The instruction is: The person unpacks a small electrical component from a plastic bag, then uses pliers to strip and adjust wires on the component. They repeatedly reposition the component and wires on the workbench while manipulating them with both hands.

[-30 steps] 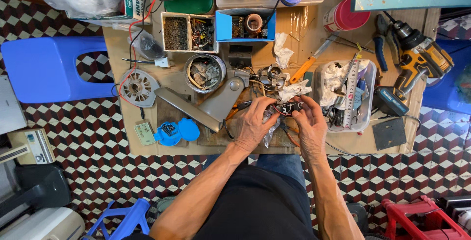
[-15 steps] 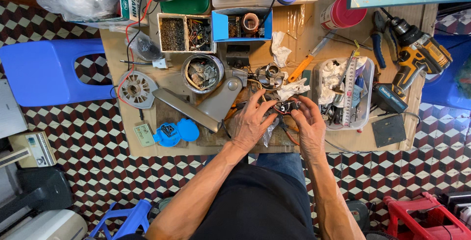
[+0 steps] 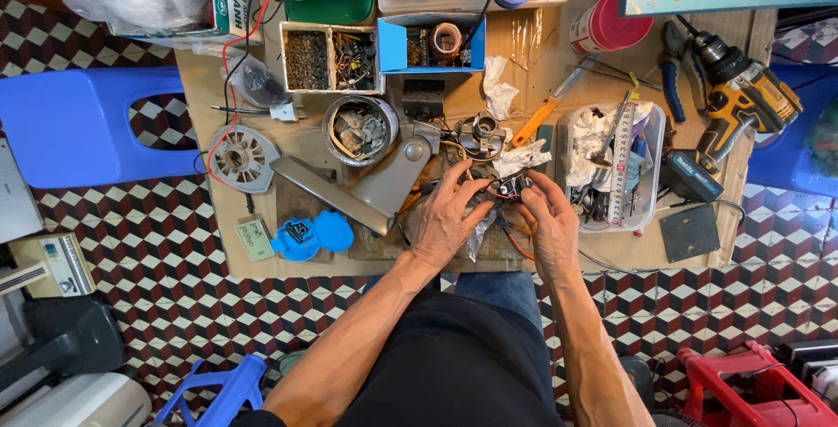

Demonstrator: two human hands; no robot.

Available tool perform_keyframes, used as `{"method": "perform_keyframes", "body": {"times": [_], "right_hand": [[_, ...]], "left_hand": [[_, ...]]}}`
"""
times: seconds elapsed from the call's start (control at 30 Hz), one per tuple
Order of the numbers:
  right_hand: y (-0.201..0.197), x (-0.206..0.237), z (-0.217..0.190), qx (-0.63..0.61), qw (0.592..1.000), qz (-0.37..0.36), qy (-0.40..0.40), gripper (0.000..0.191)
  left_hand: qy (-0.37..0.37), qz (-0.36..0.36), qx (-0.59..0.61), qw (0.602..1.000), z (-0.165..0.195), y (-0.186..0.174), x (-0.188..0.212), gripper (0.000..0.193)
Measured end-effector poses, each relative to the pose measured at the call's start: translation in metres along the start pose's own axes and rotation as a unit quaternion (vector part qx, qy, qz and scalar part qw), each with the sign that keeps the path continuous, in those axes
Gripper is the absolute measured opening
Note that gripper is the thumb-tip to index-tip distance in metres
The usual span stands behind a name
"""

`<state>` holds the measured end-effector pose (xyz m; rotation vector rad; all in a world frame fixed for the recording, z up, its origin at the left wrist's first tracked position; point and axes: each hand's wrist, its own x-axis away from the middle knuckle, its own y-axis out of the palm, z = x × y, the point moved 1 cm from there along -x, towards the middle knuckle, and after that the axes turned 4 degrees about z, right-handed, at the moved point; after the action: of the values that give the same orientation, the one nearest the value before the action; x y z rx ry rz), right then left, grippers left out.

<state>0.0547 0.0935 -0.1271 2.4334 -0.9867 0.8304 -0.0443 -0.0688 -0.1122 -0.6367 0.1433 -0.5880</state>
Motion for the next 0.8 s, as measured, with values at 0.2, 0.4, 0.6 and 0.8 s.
{"method": "perform_keyframes", "body": {"times": [0.2, 0.4, 0.6, 0.8], "right_hand": [[0.0003, 0.0001, -0.0025, 0.005, 1.0, -0.006, 0.002, 0.052], [-0.0004, -0.001, -0.0004, -0.022, 1.0, 0.002, 0.011, 0.052], [-0.0016, -0.0033, 0.0007, -0.031, 0.999, 0.005, 0.018, 0.052], [-0.0021, -0.0062, 0.0031, -0.055, 0.998, 0.0, 0.013, 0.049]], "left_hand": [[-0.007, -0.004, 0.005, 1.0, 0.0001, -0.0005, -0.0002, 0.04], [-0.008, -0.001, 0.019, 1.0, -0.0003, 0.0007, 0.0007, 0.04], [-0.012, 0.007, 0.038, 0.999, -0.0012, 0.0028, -0.0008, 0.04], [-0.017, 0.009, 0.033, 0.999, -0.0028, 0.0062, 0.0, 0.04]]}}
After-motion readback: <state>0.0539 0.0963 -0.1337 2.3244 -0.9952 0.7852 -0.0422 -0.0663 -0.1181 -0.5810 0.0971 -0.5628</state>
